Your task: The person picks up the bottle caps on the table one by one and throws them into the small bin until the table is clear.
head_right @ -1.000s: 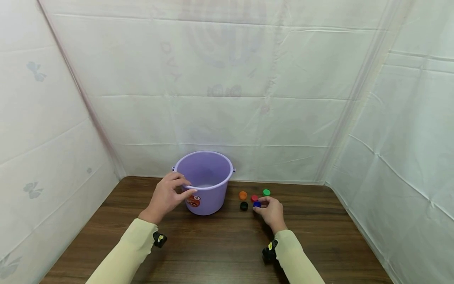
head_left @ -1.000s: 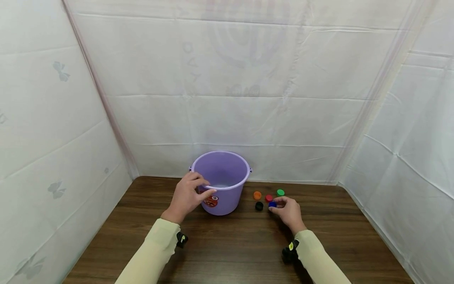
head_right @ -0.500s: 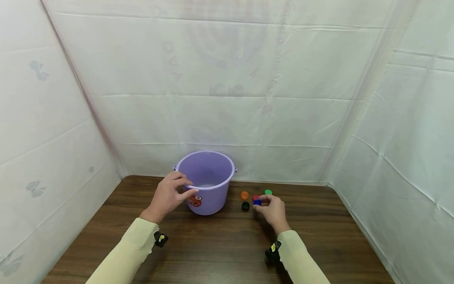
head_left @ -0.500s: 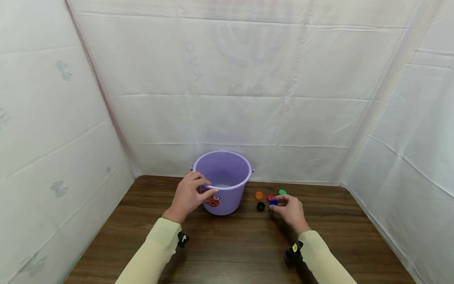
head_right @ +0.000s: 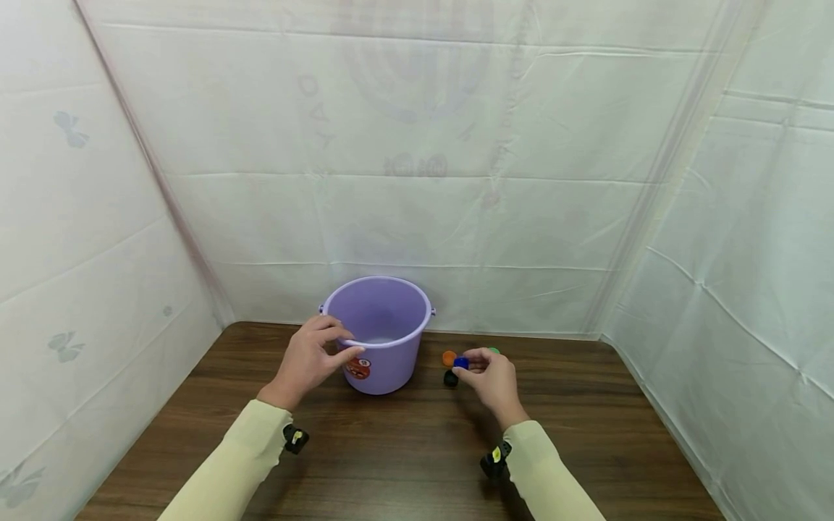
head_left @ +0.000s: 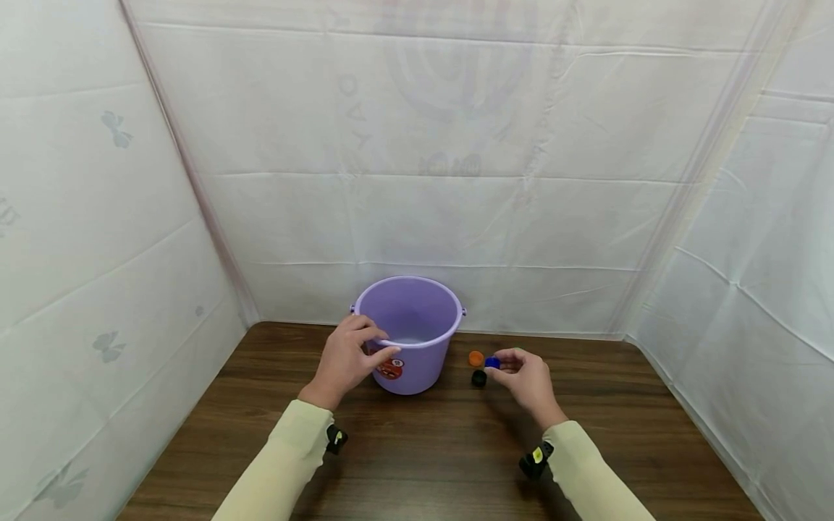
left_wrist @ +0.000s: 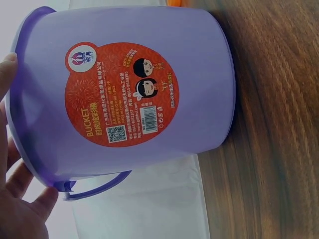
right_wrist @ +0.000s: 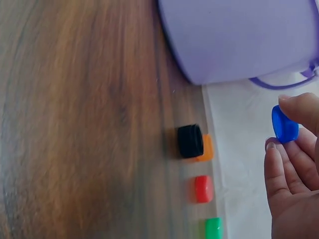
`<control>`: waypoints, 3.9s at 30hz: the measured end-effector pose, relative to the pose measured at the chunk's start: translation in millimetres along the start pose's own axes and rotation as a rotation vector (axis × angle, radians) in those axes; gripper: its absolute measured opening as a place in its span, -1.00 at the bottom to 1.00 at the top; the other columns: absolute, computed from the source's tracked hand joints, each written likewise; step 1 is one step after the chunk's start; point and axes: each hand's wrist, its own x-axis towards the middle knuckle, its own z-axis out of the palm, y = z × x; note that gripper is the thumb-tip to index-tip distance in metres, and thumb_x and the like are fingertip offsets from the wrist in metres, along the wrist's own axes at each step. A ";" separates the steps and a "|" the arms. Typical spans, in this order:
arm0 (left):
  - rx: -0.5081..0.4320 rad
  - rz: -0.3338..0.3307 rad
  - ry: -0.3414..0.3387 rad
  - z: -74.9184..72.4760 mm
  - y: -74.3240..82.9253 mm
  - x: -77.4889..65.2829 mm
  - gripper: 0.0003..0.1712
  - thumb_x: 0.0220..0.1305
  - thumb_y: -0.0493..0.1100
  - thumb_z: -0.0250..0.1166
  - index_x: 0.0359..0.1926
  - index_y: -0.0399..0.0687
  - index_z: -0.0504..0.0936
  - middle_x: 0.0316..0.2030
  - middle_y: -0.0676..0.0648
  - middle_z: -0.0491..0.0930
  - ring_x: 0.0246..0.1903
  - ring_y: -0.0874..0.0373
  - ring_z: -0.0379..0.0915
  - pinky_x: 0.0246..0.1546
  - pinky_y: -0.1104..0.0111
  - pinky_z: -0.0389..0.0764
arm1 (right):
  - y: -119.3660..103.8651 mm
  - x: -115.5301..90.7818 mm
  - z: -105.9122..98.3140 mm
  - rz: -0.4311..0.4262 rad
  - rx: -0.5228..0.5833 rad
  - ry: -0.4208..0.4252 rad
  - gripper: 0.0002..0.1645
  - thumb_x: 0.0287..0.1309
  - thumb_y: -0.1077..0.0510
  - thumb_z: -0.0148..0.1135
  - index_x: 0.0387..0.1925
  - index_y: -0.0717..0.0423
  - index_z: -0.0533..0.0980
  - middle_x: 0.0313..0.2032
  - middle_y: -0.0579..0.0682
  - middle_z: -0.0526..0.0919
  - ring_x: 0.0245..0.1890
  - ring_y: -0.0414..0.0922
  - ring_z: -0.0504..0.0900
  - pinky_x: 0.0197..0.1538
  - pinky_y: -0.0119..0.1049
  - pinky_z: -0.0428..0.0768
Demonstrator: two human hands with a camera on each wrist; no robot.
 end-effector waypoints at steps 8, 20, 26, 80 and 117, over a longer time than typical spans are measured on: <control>-0.006 -0.011 -0.008 0.4 2.1 0.3 -0.71 0.04 0.11 0.61 -0.36 0.07 0.78 -0.33 0.10 0.60 -0.19 0.15 0.49 -0.11 0.18 0.61 | -13.5 -1.3 -0.3 -0.016 0.049 -0.018 -0.60 0.02 0.05 0.62 -0.10 0.07 0.70 -0.17 0.04 0.78 -0.22 -0.16 0.75 -0.18 -0.46 0.67; -0.009 -0.006 -0.004 1.6 3.0 1.2 -0.69 0.03 0.12 0.62 -0.35 0.05 0.79 -0.32 0.09 0.61 -0.19 0.15 0.49 -0.11 0.17 0.62 | -31.7 -0.3 -4.2 -0.021 0.121 -0.025 -0.57 0.04 0.04 0.61 -0.05 0.06 0.70 -0.14 0.08 0.77 -0.21 -0.15 0.75 -0.18 -0.43 0.68; -0.013 -0.004 -0.009 2.3 3.2 2.0 -0.69 0.04 0.12 0.61 -0.35 0.06 0.79 -0.32 0.09 0.61 -0.19 0.15 0.49 -0.13 0.18 0.62 | -40.4 -0.2 -8.9 -0.045 0.168 -0.017 -0.55 0.03 0.08 0.61 -0.03 0.10 0.70 -0.11 0.12 0.77 -0.21 -0.19 0.76 -0.18 -0.42 0.70; 0.012 0.151 0.055 0.3 2.1 2.2 -0.73 0.02 0.04 0.64 -0.35 0.01 0.80 -0.31 0.04 0.62 -0.25 0.15 0.51 -0.22 0.22 0.63 | -84.3 12.9 3.9 -0.153 0.321 -0.044 -0.55 0.00 0.13 0.63 -0.05 0.17 0.71 -0.13 0.20 0.77 -0.22 -0.17 0.76 -0.15 -0.41 0.71; 0.106 0.234 0.054 0.4 -1.5 3.5 -0.71 0.05 0.07 0.61 -0.32 0.01 0.80 -0.30 0.02 0.64 -0.21 0.08 0.53 -0.10 0.15 0.64 | -98.3 27.9 31.9 -0.153 0.397 0.001 -0.54 0.06 0.15 0.59 0.00 0.24 0.68 -0.06 0.27 0.76 -0.05 0.08 0.75 -0.12 -0.49 0.67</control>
